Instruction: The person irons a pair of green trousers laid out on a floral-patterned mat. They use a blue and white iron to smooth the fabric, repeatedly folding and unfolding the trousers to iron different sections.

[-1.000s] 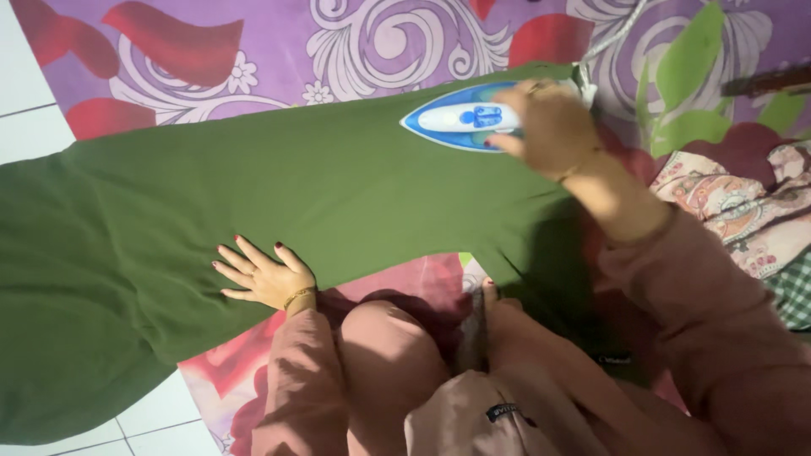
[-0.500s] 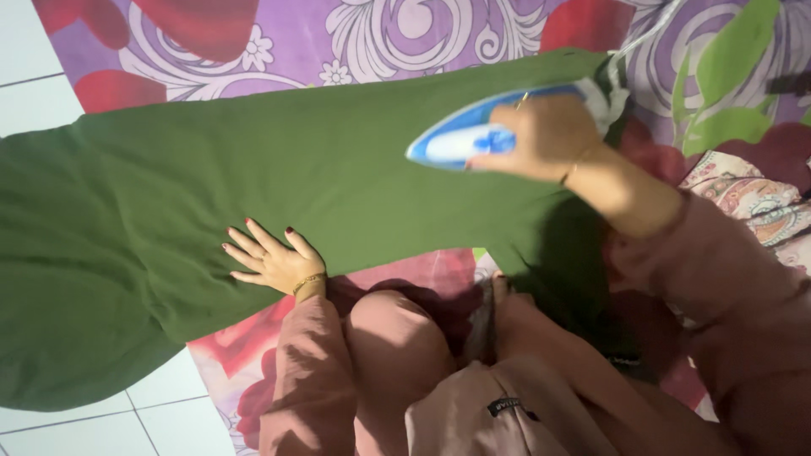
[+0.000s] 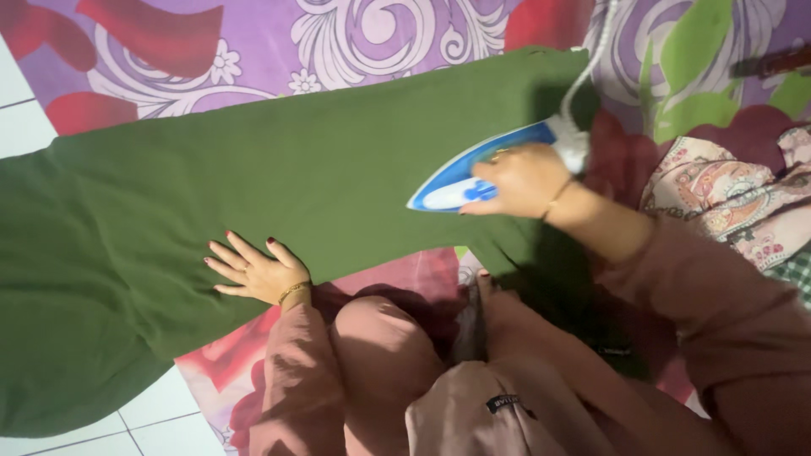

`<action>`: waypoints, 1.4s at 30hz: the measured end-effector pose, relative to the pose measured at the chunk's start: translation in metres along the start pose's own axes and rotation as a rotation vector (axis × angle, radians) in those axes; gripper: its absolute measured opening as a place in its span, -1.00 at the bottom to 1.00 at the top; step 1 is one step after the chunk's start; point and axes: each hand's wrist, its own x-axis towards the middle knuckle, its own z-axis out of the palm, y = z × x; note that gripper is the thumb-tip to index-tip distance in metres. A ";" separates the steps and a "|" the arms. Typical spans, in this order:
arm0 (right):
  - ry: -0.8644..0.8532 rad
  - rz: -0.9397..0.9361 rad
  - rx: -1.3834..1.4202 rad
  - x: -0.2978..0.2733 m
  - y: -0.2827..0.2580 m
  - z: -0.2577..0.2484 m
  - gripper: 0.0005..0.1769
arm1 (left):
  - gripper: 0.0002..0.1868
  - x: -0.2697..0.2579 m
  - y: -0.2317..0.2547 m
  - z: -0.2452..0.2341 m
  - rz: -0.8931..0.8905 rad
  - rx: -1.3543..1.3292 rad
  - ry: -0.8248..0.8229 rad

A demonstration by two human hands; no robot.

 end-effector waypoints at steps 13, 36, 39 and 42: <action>0.283 0.080 -0.099 -0.028 0.082 -0.012 -0.43 | -0.23 -0.001 0.003 -0.005 -0.011 0.001 -0.024; 0.439 0.365 -0.488 -0.044 0.150 0.025 -0.35 | -0.23 0.000 -0.001 -0.003 0.014 0.008 -0.002; 0.458 0.390 -0.442 -0.038 0.138 0.016 -0.42 | -0.22 0.000 -0.002 -0.003 0.006 0.005 -0.016; 0.422 0.363 -0.370 -0.028 0.112 -0.008 -0.41 | -0.23 0.000 -0.003 -0.002 -0.003 -0.016 -0.009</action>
